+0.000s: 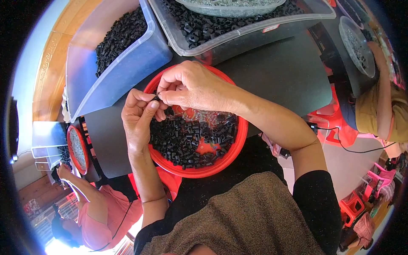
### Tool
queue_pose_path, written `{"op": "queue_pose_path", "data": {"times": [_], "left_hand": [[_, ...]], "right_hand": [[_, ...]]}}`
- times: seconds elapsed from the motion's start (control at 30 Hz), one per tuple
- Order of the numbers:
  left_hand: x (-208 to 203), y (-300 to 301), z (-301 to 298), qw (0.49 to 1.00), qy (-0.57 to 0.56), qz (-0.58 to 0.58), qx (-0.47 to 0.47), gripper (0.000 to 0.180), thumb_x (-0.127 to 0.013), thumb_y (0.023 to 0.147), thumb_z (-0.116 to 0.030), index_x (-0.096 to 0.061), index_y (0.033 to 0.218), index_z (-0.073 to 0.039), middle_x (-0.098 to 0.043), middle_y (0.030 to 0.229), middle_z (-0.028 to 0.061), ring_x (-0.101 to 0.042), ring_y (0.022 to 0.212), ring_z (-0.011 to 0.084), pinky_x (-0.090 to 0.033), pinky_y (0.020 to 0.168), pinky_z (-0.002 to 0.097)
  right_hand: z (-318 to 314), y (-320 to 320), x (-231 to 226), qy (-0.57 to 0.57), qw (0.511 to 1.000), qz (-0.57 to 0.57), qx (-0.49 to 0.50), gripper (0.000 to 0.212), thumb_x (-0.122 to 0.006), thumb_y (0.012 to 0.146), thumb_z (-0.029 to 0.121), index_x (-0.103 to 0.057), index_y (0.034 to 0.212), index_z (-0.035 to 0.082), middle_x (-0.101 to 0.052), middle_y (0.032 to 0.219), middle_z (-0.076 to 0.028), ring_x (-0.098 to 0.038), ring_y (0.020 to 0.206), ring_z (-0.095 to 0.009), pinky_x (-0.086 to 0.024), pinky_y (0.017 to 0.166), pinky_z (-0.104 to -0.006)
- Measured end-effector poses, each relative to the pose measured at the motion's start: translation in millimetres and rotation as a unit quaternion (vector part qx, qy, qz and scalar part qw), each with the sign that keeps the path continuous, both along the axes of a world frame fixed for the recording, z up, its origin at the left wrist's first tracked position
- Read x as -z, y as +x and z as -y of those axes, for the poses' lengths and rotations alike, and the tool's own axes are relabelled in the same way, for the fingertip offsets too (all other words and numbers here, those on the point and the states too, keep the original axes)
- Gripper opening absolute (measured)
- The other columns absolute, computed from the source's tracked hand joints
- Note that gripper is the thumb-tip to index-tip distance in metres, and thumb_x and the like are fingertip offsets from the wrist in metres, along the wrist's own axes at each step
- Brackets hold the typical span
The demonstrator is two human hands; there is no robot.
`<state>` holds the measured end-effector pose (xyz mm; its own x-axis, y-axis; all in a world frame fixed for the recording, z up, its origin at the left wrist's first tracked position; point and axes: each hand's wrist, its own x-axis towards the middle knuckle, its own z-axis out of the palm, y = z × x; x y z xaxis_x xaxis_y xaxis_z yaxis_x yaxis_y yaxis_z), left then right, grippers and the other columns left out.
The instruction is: The person assembles small components by picking springs and plastic pieces from a tray and inserting the springs into the plastic pieces by hand.
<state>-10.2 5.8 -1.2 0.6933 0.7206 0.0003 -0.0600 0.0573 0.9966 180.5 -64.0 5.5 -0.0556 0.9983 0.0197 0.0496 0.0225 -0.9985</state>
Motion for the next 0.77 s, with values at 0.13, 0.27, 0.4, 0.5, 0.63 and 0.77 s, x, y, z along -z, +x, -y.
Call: {"op": "queue_pose_path", "data": {"times": [0.13,0.27,0.4,0.5,0.63,0.77], "left_hand": [[1,2,2,1.000,0.017,0.012,0.001,0.008,-0.055,0.093,0.003,-0.051,0.097,-0.002,-0.066,0.080,0.0102,-0.061,0.063,0.0112,-0.048,0.057,0.0218],[2,2,3,0.999,0.049,0.009,-0.006,0.007,-0.053,0.094,0.004,-0.050,0.096,-0.002,-0.064,0.076,0.0088,-0.060,0.062,0.0113,-0.049,0.057,0.0222],[3,3,2,0.998,0.063,0.009,-0.010,0.007,-0.053,0.094,0.005,-0.050,0.096,-0.001,-0.063,0.075,0.0081,-0.060,0.062,0.0112,-0.049,0.057,0.0227],[2,3,3,0.998,0.061,0.028,-0.006,0.008,-0.053,0.094,0.005,-0.050,0.097,-0.001,-0.063,0.075,0.0084,-0.060,0.062,0.0109,-0.049,0.057,0.0228],[0,2,5,0.998,0.060,0.023,-0.002,0.008,-0.054,0.094,0.004,-0.050,0.097,-0.001,-0.064,0.077,0.0092,-0.061,0.063,0.0116,-0.050,0.057,0.0226],[-2,-4,5,0.997,0.062,0.021,0.035,0.010,-0.055,0.093,0.004,-0.051,0.099,-0.002,-0.066,0.080,0.0113,-0.061,0.064,0.0120,-0.050,0.059,0.0220]], "right_hand": [[0,-2,-1,-0.027,0.999,-0.044,-0.011,0.007,-0.063,0.089,0.006,-0.061,0.088,-0.001,-0.063,0.073,-0.003,-0.055,0.053,-0.004,-0.043,0.047,-0.0190],[0,-5,-4,-0.016,0.998,-0.054,-0.008,0.007,-0.062,0.089,0.005,-0.059,0.086,-0.001,-0.062,0.071,-0.003,-0.054,0.052,-0.005,-0.043,0.047,-0.0192],[1,-7,-6,-0.011,0.999,-0.044,0.000,0.006,-0.062,0.088,0.004,-0.059,0.085,-0.001,-0.061,0.070,-0.003,-0.055,0.051,-0.006,-0.043,0.046,-0.0197],[0,-2,-6,-0.024,0.996,-0.079,-0.020,0.007,-0.063,0.088,0.004,-0.060,0.085,-0.001,-0.062,0.070,-0.004,-0.057,0.052,-0.006,-0.044,0.046,-0.0199],[-3,9,-8,-0.053,0.989,-0.115,-0.073,0.009,-0.065,0.089,0.007,-0.065,0.087,-0.002,-0.065,0.071,-0.006,-0.059,0.053,-0.008,-0.046,0.048,-0.0195],[-4,14,-8,-0.076,0.984,-0.123,-0.105,0.010,-0.067,0.089,0.008,-0.069,0.090,-0.002,-0.067,0.073,-0.007,-0.063,0.056,-0.011,-0.051,0.054,-0.0196]]}}
